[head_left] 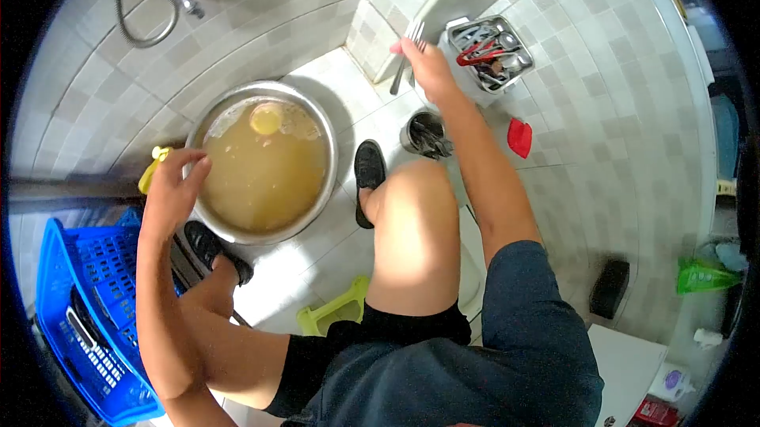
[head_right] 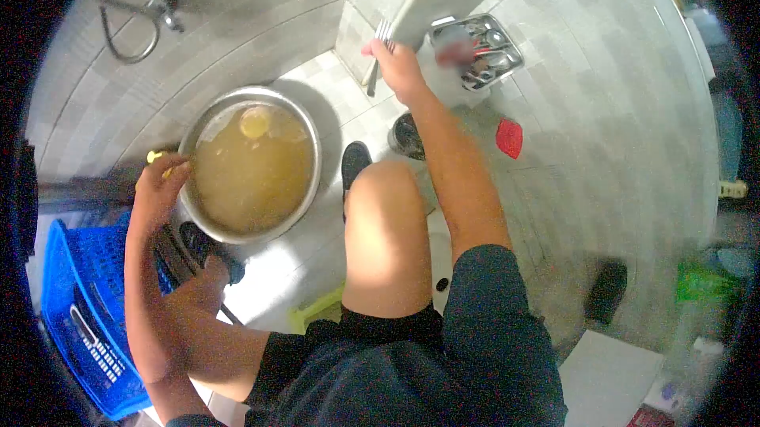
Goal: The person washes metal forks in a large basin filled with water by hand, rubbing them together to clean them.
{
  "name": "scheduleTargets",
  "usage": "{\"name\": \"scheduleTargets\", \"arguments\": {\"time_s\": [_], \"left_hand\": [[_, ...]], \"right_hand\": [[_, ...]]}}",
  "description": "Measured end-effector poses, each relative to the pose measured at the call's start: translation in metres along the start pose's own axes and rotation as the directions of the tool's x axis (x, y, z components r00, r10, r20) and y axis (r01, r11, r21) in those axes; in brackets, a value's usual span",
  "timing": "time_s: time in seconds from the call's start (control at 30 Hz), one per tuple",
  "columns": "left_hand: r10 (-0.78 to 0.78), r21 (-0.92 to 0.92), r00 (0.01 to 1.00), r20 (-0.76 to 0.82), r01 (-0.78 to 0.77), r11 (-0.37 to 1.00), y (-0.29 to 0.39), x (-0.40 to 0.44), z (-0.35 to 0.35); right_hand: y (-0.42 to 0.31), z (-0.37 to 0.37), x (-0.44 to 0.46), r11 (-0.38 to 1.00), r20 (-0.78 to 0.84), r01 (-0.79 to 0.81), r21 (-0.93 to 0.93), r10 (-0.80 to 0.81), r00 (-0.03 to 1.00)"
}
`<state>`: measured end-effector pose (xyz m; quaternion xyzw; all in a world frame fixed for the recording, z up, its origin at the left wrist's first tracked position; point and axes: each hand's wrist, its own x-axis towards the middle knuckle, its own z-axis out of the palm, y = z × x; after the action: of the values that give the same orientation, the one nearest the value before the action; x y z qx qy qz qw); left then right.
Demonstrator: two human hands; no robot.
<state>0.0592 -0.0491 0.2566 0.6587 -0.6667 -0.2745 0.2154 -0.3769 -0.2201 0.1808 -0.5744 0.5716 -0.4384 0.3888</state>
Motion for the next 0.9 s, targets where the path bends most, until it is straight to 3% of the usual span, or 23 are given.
{"name": "scheduleTargets", "arguments": {"time_s": [0.03, 0.1, 0.17, 0.2, 0.27, 0.3, 0.37, 0.5, 0.57, 0.67, 0.7, 0.77, 0.9], "left_hand": [[-0.101, -0.018, 0.991, 0.085, 0.103, 0.995, 0.009, 0.0, -0.005], [-0.096, -0.066, 0.992, 0.087, 0.101, 0.993, 0.001, 0.001, -0.001], [-0.07, -0.085, 0.992, 0.101, 0.079, 0.993, 0.003, 0.001, 0.001], [-0.097, -0.084, 0.989, 0.112, 0.106, 0.991, 0.002, 0.002, 0.002], [-0.113, -0.073, 0.985, 0.131, 0.124, 0.99, -0.002, 0.005, 0.004], [-0.099, -0.097, 0.985, 0.139, 0.113, 0.989, -0.007, 0.007, 0.006], [-0.126, -0.14, 0.976, 0.175, 0.151, 0.979, -0.002, 0.01, 0.007], [-0.124, -0.126, 0.972, 0.2, 0.151, 0.98, -0.003, 0.015, 0.013], [-0.128, -0.096, 0.973, 0.192, 0.148, 0.984, -0.003, 0.016, 0.016], [-0.147, -0.138, 0.963, 0.226, 0.181, 0.974, -0.014, 0.02, 0.02], [-0.152, -0.131, 0.963, 0.224, 0.185, 0.974, -0.017, 0.02, 0.021], [-0.128, -0.052, 0.962, 0.239, 0.145, 0.988, -0.019, 0.02, 0.02], [-0.133, -0.063, 0.965, 0.226, 0.151, 0.987, -0.009, 0.018, 0.019]], "right_hand": [[0.02, -0.013, -0.005, 0.998, 0.012, -0.05, -0.034, 0.051, 0.999], [0.048, -0.038, -0.016, 0.993, 0.002, -0.103, -0.065, 0.103, 0.995], [0.064, -0.054, -0.033, 0.953, -0.143, -0.183, -0.243, 0.152, 0.978], [0.079, -0.062, -0.038, 0.953, -0.159, -0.19, -0.235, 0.155, 0.975], [0.121, -0.075, -0.049, 0.955, -0.376, -0.257, -0.151, 0.185, 0.908], [0.145, -0.081, -0.053, 0.955, -0.386, -0.262, -0.141, 0.191, 0.902], [0.186, -0.087, -0.062, 0.936, -0.558, -0.329, 0.125, 0.34, 0.757], [0.214, -0.082, -0.08, 0.87, -0.605, -0.393, 0.297, 0.49, 0.628], [0.226, -0.072, -0.084, 0.818, -0.608, -0.276, 0.504, 0.563, 0.559], [0.237, -0.054, -0.091, 0.725, -0.581, -0.208, 0.656, 0.661, 0.475], [0.24, -0.05, -0.091, 0.72, -0.574, -0.211, 0.661, 0.666, 0.476], [0.251, -0.044, -0.092, 0.685, -0.574, -0.292, 0.668, 0.723, 0.385], [0.273, -0.047, -0.103, 0.692, -0.525, -0.265, 0.672, 0.697, 0.489]]}}
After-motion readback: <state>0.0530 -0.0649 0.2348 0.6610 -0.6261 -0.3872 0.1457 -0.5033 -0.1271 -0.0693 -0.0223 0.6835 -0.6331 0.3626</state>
